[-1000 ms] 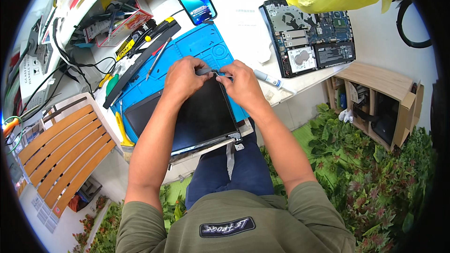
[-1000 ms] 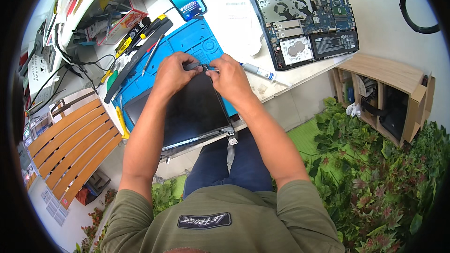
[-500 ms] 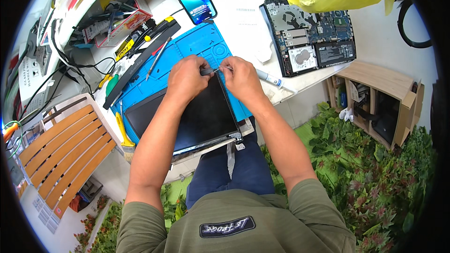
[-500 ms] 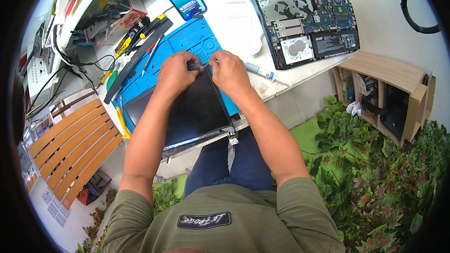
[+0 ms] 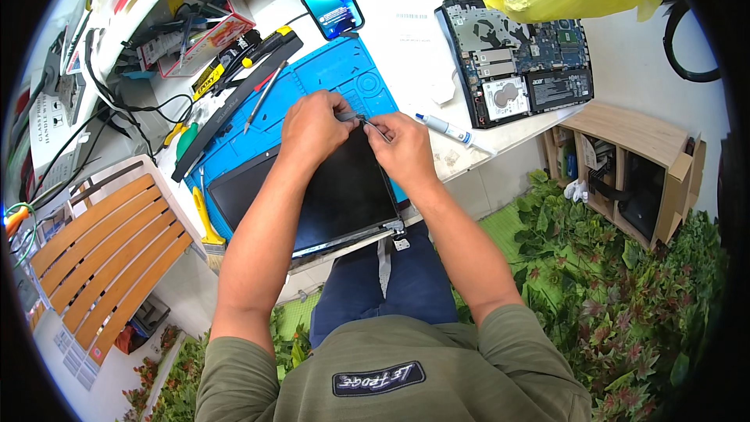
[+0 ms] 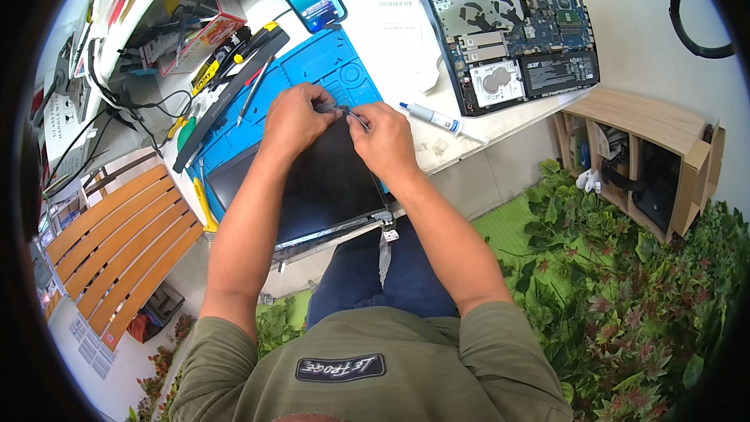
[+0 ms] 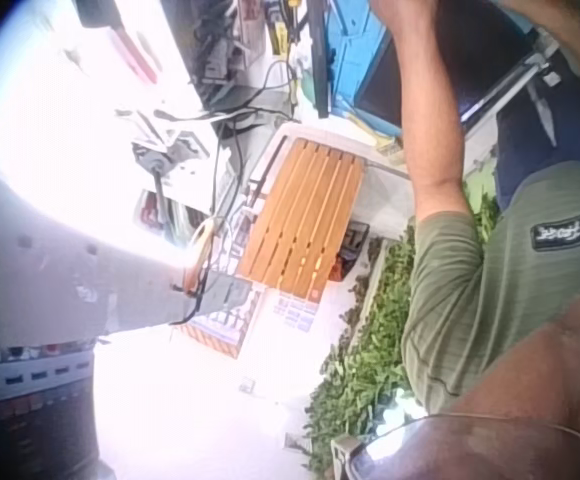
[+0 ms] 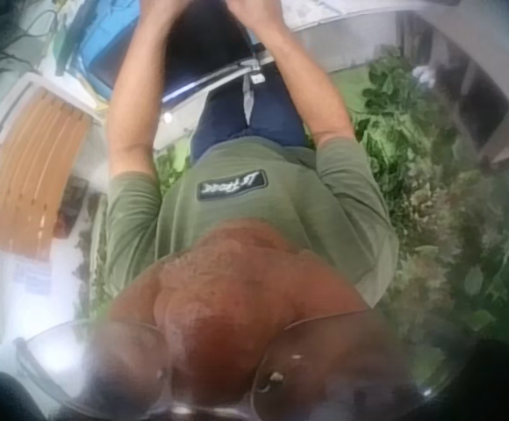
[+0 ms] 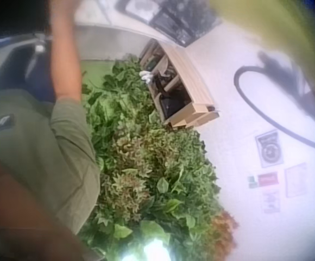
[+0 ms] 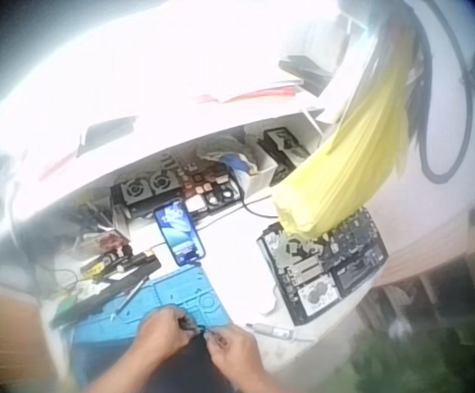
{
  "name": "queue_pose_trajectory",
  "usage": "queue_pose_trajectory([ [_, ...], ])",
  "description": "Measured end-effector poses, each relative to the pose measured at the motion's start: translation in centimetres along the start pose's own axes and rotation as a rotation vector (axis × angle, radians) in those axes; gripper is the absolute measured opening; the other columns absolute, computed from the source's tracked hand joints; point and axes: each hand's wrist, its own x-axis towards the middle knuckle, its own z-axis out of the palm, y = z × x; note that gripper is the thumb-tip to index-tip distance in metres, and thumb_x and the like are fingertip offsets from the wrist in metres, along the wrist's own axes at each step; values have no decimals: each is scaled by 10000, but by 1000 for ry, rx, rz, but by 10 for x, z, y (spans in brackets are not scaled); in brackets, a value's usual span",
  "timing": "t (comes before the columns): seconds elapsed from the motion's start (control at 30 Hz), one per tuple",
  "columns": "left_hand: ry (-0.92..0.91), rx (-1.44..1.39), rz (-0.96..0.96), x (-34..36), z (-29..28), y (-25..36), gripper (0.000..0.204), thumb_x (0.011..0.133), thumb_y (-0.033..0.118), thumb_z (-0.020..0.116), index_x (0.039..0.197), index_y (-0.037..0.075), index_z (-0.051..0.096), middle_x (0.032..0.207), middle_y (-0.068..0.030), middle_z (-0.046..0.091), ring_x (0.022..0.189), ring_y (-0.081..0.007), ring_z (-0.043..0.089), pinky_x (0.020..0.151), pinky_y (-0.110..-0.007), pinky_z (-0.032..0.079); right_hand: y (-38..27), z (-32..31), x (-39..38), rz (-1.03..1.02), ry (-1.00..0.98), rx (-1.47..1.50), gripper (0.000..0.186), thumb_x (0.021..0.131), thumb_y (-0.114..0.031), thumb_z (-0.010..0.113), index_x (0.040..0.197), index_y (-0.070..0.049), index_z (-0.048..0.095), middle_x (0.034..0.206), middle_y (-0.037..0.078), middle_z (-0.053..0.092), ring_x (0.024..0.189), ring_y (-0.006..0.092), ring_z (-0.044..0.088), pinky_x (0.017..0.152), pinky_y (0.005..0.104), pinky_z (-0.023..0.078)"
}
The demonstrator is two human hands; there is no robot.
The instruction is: The person works on a laptop screen assembly on a blue repair mat, peeling and applying thin adhesive strips along the bezel edges and adjusting the display cables by hand.
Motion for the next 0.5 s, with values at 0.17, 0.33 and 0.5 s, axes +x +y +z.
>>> queue_pose_trajectory([
  [0.17, -24, -1, -17, 2, -2, 0, 276, 808, 237, 945, 959, 34, 832, 989, -171, 819, 944, -374, 778, 846, -467, 591, -1, 11, -1, 26, 81, 67, 128, 927, -81, 820, 969, 39, 814, 923, 214, 788, 817, 359, 788, 731, 443, 618],
  [0.33, -8, 3, -17, 1, 0, -1, 280, 802, 240, 948, 957, 38, 832, 992, -169, 820, 951, -374, 780, 853, -466, 594, -9, 11, 8, 139, 48, -67, 129, 890, -122, 844, 874, 5, 823, 816, 196, 795, 753, 367, 793, 730, 452, 627],
  [0.5, -14, 16, -16, 0, -2, 1, 270, 810, 233, 941, 968, 42, 834, 1029, -164, 820, 969, -371, 781, 868, -464, 595, -14, 12, 14, 221, 31, -120, 153, 876, -166, 856, 830, -24, 825, 764, 171, 795, 726, 357, 795, 733, 452, 630],
])
